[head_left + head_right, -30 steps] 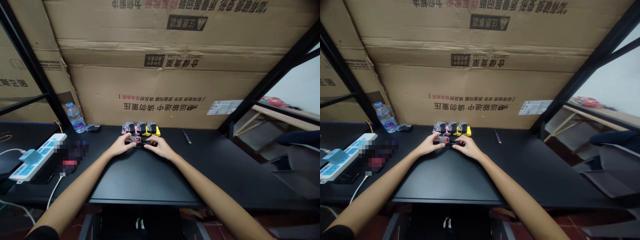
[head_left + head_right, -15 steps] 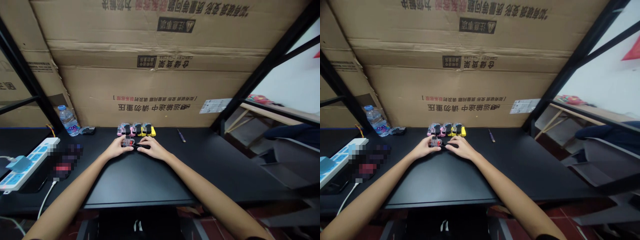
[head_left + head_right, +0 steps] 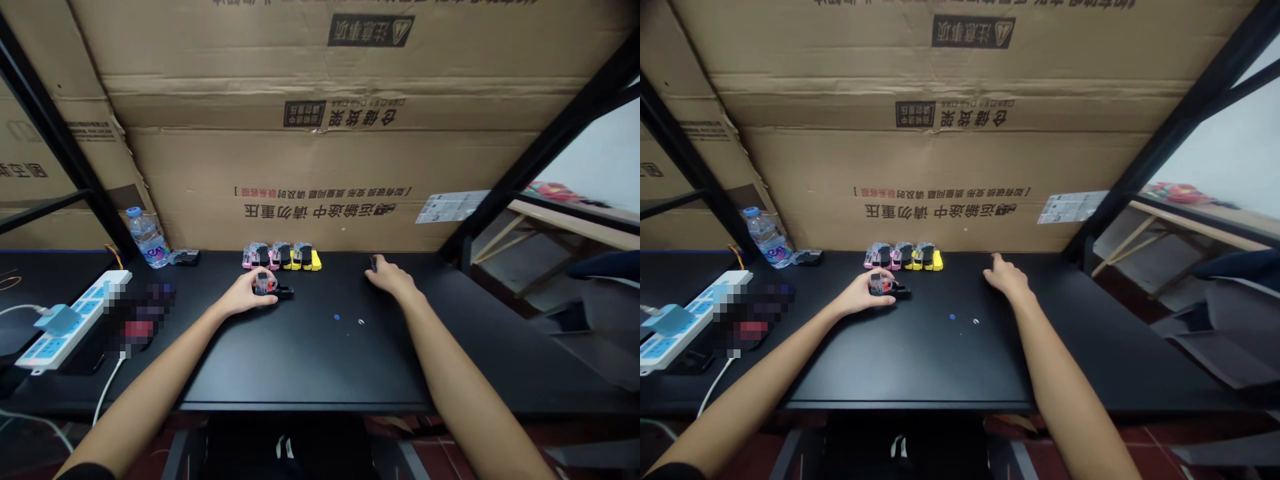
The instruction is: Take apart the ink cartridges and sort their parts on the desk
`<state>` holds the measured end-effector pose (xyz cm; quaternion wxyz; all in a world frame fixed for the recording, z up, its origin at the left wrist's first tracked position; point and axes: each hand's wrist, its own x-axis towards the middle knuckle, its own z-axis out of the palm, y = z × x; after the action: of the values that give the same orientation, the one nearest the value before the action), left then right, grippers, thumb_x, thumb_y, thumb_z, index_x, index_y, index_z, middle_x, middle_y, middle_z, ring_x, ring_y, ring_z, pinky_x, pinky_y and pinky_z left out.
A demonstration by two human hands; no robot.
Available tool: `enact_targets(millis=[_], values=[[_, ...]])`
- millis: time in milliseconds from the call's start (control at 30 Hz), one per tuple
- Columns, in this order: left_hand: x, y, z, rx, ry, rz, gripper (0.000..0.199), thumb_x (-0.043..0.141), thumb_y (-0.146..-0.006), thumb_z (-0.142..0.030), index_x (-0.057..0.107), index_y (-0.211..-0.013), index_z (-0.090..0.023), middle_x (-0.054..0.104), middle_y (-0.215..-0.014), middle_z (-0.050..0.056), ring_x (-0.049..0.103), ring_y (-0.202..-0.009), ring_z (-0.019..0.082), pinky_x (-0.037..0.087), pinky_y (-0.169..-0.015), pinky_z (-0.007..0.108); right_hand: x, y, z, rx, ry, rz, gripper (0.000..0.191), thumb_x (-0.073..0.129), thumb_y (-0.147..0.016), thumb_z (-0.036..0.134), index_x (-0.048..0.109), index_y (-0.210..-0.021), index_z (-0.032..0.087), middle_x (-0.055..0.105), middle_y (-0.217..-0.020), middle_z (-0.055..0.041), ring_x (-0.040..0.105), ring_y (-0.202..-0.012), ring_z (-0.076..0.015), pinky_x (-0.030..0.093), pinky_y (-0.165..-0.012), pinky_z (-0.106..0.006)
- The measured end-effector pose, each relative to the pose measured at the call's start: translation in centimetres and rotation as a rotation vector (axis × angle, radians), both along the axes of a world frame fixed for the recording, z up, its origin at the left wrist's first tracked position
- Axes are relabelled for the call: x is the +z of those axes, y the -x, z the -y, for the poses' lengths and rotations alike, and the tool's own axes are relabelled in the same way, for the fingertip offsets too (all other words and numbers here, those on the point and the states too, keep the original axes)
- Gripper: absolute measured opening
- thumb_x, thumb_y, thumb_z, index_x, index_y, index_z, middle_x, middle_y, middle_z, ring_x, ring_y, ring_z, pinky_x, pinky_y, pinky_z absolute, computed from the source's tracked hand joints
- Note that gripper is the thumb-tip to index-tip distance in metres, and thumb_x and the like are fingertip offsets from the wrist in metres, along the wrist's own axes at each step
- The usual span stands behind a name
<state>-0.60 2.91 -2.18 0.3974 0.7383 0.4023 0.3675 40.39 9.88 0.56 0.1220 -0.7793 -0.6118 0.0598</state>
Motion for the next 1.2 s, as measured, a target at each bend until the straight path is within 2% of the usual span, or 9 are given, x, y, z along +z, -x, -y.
enact_targets(millis=[100,167,233,300,400,500,633,933,1200], values=[[0.1,-0.5,0.2,0.065,-0.007,-0.062,0.059,0.092,-0.073,-0.051,0.073,-0.118,-0.020,0.078,-0.108,0.006,0.072,-0.096,0.022,0.056,-0.095,0.038,0.9,2.2,0.5,0.100,-0.098,-0.090,0.044,0.056,-0.095,0.035,0.071,-0.133,0.019,0.079,-0.112,-0.0169,0.075,-0.103,-0.0313,0.057,-0.090,-0.041],[0.1,-0.8,0.3,0.086,0.008,-0.073,0.057,0.092,-0.072,-0.054,0.077,-0.115,-0.018,0.079,-0.101,0.006,0.071,-0.091,0.021,0.056,-0.090,0.036,1.6,4.2,1.0,0.255,-0.256,-0.334,0.040,0.050,-0.097,0.034,0.077,-0.122,0.019,0.080,-0.096,-0.0109,0.075,-0.090,-0.0261,0.058,-0.084,-0.037],[0.2,-0.9,0.4,0.068,0.029,-0.063,0.056,0.092,-0.072,-0.054,0.079,-0.111,-0.016,0.079,-0.097,0.007,0.071,-0.087,0.021,0.056,-0.087,0.035,2.2,6.5,1.7,0.411,-0.367,-0.613,0.040,0.050,-0.098,0.038,0.078,-0.120,0.019,0.079,-0.091,-0.0079,0.074,-0.081,-0.0228,0.060,-0.078,-0.036],[0.3,-0.8,0.4,0.024,0.054,-0.044,0.056,0.092,-0.072,-0.054,0.080,-0.110,-0.015,0.079,-0.095,0.007,0.071,-0.085,0.020,0.056,-0.085,0.034,2.4,8.9,2.6,0.570,-0.379,-0.833,0.037,0.058,-0.094,0.041,0.077,-0.119,0.021,0.079,-0.093,-0.0073,0.074,-0.084,-0.0229,0.062,-0.078,-0.038],[0.4,-0.7,0.6,-0.020,0.069,-0.030,0.058,0.093,-0.071,-0.054,0.080,-0.112,-0.015,0.079,-0.095,0.006,0.071,-0.084,0.019,0.057,-0.085,0.033,2.1,12.3,4.3,0.720,-0.344,-1.027,0.034,0.075,-0.086,0.046,0.076,-0.109,0.022,0.080,-0.096,-0.0070,0.076,-0.091,-0.0247,0.064,-0.086,-0.043],[0.6,-0.7,0.8,-0.005,0.041,-0.040,0.061,0.094,-0.070,-0.054,0.080,-0.115,-0.016,0.079,-0.098,0.006,0.071,-0.086,0.020,0.056,-0.087,0.033,1.8,14.6,5.8,0.736,-0.283,-1.127,0.042,0.081,-0.084,0.054,0.072,-0.108,0.021,0.076,-0.080,-0.0037,0.074,-0.074,-0.0226,0.064,-0.075,-0.041],[0.6,-0.9,0.9,0.005,0.021,-0.048,0.057,0.093,-0.071,-0.055,0.082,-0.110,-0.015,0.078,-0.094,0.006,0.069,-0.082,0.019,0.055,-0.081,0.031,1.8,16.0,7.0,0.706,-0.284,-1.181,0.048,0.069,-0.094,0.065,0.068,-0.109,0.020,0.065,-0.066,0.0024,0.061,-0.052,-0.0147,0.055,-0.057,-0.031],[-0.1,-0.8,0.6,-0.031,0.050,-0.019,0.055,0.091,-0.074,-0.056,0.081,-0.106,-0.012,0.076,-0.088,0.005,0.066,-0.076,0.016,0.055,-0.078,0.030,1.1,17.1,7.8,0.761,-0.249,-1.162,0.054,0.051,-0.099,0.076,0.059,-0.105,0.023,0.055,-0.063,0.0053,0.052,-0.051,-0.0129,0.047,-0.054,-0.028],[-0.2,-0.8,0.5,-0.025,0.036,-0.007,0.060,0.093,-0.072,-0.054,0.079,-0.115,-0.014,0.078,-0.095,0.005,0.070,-0.082,0.018,0.056,-0.085,0.032,0.5,17.4,7.6,0.761,-0.274,-1.101,0.050,0.051,-0.101,0.073,0.058,-0.105,0.023,0.054,-0.064,0.0046,0.050,-0.055,-0.0135,0.044,-0.056,-0.028]])
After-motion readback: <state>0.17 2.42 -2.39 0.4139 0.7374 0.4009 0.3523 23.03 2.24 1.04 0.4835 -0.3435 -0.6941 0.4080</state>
